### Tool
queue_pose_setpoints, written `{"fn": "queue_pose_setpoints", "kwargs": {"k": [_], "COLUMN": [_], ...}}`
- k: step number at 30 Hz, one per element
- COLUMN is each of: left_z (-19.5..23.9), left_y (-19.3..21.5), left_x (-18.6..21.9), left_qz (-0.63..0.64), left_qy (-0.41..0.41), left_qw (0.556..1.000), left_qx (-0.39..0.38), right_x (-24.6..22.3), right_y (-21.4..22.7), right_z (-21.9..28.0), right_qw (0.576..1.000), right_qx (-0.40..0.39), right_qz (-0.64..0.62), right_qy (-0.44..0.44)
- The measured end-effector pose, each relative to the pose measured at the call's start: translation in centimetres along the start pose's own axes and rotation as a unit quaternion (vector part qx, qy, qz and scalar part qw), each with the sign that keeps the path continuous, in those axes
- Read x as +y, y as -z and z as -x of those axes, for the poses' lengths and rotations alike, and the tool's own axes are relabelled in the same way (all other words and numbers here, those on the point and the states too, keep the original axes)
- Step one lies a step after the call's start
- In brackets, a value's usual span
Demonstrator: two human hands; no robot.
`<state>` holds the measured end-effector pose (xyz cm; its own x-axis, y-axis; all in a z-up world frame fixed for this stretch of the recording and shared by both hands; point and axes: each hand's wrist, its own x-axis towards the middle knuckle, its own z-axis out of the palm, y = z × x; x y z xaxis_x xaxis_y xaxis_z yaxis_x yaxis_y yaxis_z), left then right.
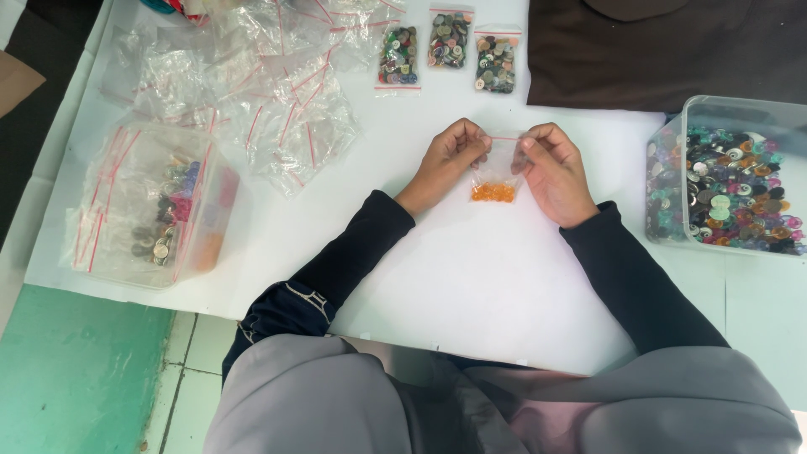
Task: Sorting and packaging small colorful buttons into plastic zip bags
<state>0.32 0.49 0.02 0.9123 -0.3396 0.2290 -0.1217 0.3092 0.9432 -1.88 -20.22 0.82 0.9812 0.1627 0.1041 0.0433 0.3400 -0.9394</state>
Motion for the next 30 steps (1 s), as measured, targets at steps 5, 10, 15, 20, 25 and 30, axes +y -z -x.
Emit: {"fn": "queue_pose_setpoints", "kwargs": {"k": [5, 10, 15, 20, 25, 30], "left_z": [-0.3, -0.1, 0.1, -0.2, -0.1, 0.1], "left_y": [0.2, 0.1, -0.4, 0.3, -0.1, -0.6], "left_x": [-0.7, -0.4, 0.7, -1.0, -0.1, 0.6], "left_qz": [0.012, 0.000, -0.021, -0.029, -0.043, -0.069], "left_qy": [0.003, 0.006, 0.004, 0.000, 0.003, -0.004], "left_qw": [1.000, 1.000, 1.000, 1.000, 0.999, 0.997], "left_qx": [-0.008, -0.016, -0.023, -0.007, -0.009, -0.027], "right_x": [0.1, 0.2, 0.6, -0.1, 0.1, 0.3], "right_y": [0.1, 0.1, 0.3, -0.1, 0.0, -0.2], "right_z": [0.0, 0.0, -0.1, 0.1, 0.1, 0.2], "right_qw": [1.000, 1.000, 1.000, 1.000, 1.000, 0.998], "right_qx": [-0.004, -0.006, -0.008, -0.013, -0.012, -0.019], "right_qz": [0.005, 0.005, 0.009, 0.013, 0.007, 0.056], "right_qy": [-0.001, 0.009, 0.010, 0.013, 0.004, 0.031]}}
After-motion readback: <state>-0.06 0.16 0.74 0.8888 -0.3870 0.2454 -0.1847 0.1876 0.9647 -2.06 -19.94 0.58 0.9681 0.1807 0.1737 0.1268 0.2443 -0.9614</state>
